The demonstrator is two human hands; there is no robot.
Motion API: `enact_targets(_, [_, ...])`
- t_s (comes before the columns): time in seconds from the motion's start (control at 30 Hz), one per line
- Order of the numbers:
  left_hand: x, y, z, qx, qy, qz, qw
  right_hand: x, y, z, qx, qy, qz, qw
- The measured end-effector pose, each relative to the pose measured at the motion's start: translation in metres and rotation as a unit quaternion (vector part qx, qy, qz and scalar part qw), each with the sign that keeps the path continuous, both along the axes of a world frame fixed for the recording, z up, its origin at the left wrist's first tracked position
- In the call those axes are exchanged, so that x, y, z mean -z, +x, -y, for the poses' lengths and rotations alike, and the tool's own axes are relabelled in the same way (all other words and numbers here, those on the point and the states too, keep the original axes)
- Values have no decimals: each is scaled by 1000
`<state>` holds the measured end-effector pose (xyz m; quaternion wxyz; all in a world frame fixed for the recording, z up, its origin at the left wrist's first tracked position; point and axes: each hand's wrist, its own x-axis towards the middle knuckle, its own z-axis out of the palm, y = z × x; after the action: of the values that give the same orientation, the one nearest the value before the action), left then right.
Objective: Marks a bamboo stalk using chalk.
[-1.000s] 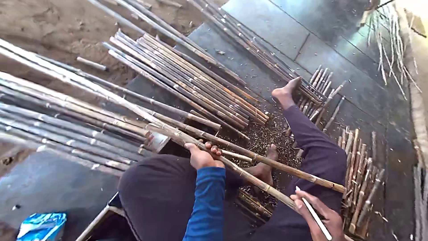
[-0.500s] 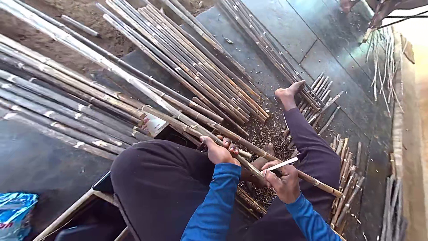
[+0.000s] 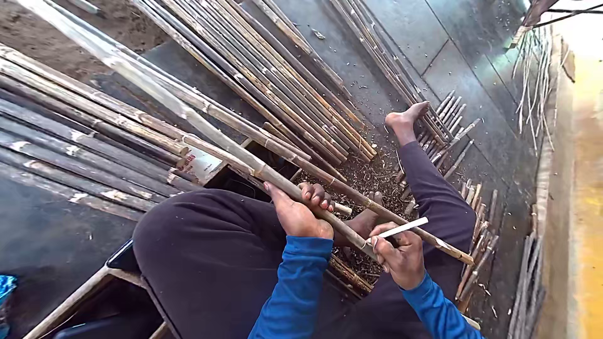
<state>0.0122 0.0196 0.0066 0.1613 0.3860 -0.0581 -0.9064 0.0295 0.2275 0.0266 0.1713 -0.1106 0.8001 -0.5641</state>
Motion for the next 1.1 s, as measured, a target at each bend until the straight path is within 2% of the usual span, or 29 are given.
enact_targets(0.13, [2,14,7,-5,2,-222,975,-15,8,8,11,-24,-3,1000])
enact_targets(0.27, [9,17,11,-26,30,-364,930,-26,8,12,-11,-26,-19,999])
enact_targets(0.4, [15,17,10,-30,32,-443,895,-36,1,19,48,-6,50,998])
enact_targets(0.53, [26,16,7,-21,96,-506,857,-56,-24,21,70,12,248,966])
enact_targets(0.6, [31,11,4,-17,117,-511,851,-63,-28,18,113,-16,228,967])
enact_targets(0.67, [35,4,-1,-14,133,-492,860,-67,-26,14,144,-24,115,983])
enact_targets(0.7, [37,2,-5,-10,148,-479,865,-68,-26,10,125,2,59,990])
enact_targets(0.77, [39,-3,-13,3,166,-433,886,-65,-25,1,33,125,-5,992])
enact_targets(0.83, [38,-5,-18,6,127,-310,942,-57,-16,-8,-2,199,-29,979])
enact_targets(0.9, [27,-11,-11,-9,15,-107,994,-50,-5,-29,19,233,-136,963])
enact_targets(0.97, [32,-12,6,-22,-62,-20,998,-46,6,-63,65,235,-199,949])
enact_targets(1.03, [39,-8,12,-1,-74,8,997,-40,23,-101,110,240,-202,943])
enact_targets(1.1, [20,-12,1,-5,-67,84,994,-32,39,-123,169,234,-178,941])
